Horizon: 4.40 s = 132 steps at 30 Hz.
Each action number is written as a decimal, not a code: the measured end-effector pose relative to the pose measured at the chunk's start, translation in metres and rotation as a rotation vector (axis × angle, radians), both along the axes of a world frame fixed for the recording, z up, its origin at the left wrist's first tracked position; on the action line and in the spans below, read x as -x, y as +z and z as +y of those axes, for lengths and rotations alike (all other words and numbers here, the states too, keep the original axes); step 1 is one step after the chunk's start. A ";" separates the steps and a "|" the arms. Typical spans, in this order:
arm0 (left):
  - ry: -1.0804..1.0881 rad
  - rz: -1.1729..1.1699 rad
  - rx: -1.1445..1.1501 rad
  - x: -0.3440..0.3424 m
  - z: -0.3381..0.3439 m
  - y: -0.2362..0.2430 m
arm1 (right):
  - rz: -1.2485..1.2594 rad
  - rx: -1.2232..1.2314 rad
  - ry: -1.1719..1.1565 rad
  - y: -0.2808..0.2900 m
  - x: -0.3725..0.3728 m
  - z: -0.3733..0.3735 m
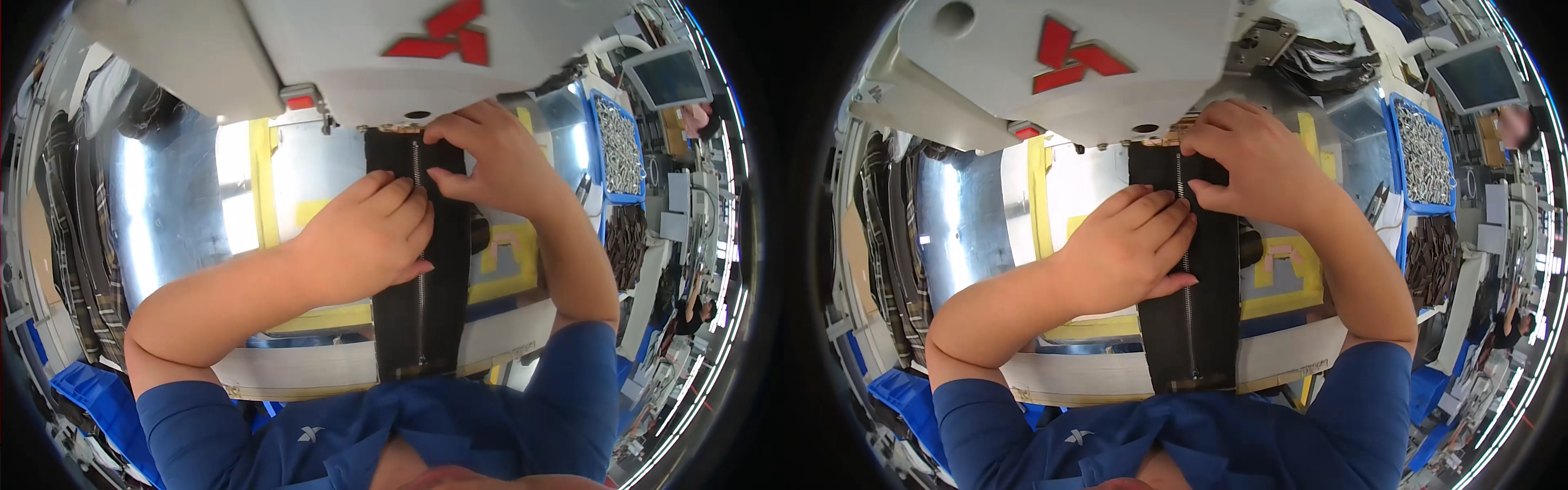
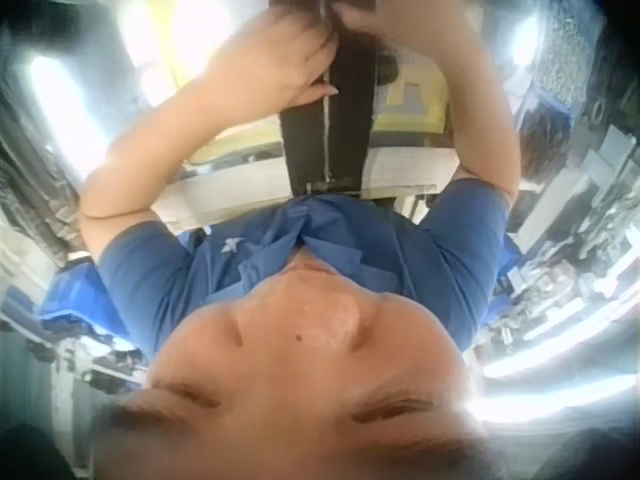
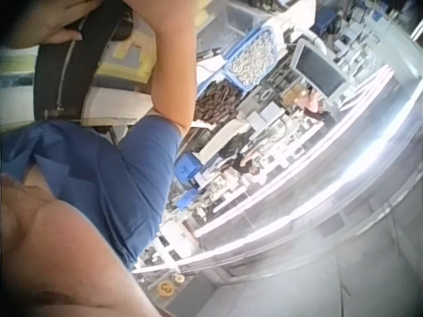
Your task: The person aligns a zipper on a black fabric item and sews it using a sewing machine. They repeatedly guide the fabric under the needle, stitch along the zipper, and flip the item to sew the opposite side. The person handles multiple similar items one at a time, placing finished pieces aside.
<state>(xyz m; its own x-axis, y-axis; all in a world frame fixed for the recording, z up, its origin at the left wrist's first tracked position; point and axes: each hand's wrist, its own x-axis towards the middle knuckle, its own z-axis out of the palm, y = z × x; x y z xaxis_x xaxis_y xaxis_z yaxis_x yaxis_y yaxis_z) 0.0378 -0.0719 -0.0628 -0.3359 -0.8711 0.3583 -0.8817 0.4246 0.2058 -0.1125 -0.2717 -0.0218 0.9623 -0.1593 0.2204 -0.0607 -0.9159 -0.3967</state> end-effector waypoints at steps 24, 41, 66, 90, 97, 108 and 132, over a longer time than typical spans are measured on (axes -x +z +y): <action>-0.001 0.111 -0.058 -0.002 -0.003 -0.001 | -0.073 0.032 0.083 -0.028 0.001 0.000; 0.206 0.006 -0.152 -0.013 -0.010 0.012 | 0.045 0.053 0.044 -0.019 0.015 0.006; 0.313 -0.033 -0.147 -0.024 -0.007 0.017 | 0.019 0.031 -0.016 -0.022 -0.017 0.017; 0.321 0.000 -0.184 -0.027 -0.009 0.021 | 0.070 0.103 -0.028 -0.017 -0.015 0.025; 0.344 -0.041 -0.219 -0.026 -0.007 0.025 | 0.025 0.085 -0.011 -0.023 -0.016 0.031; 0.335 -0.045 -0.201 -0.025 -0.005 0.026 | 0.025 0.075 0.028 -0.020 -0.012 0.031; 0.158 -0.031 -0.090 -0.009 -0.013 0.004 | 0.108 0.189 -0.880 -0.011 0.217 -0.204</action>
<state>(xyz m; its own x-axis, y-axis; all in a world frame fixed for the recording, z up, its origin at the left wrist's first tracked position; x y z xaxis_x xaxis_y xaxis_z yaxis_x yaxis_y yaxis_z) 0.0468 -0.0852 -0.0585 -0.2018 -0.9419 0.2685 -0.9425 0.2613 0.2082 -0.3292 -0.4756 -0.0325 0.5265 -0.8175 0.2333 -0.7981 -0.5699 -0.1957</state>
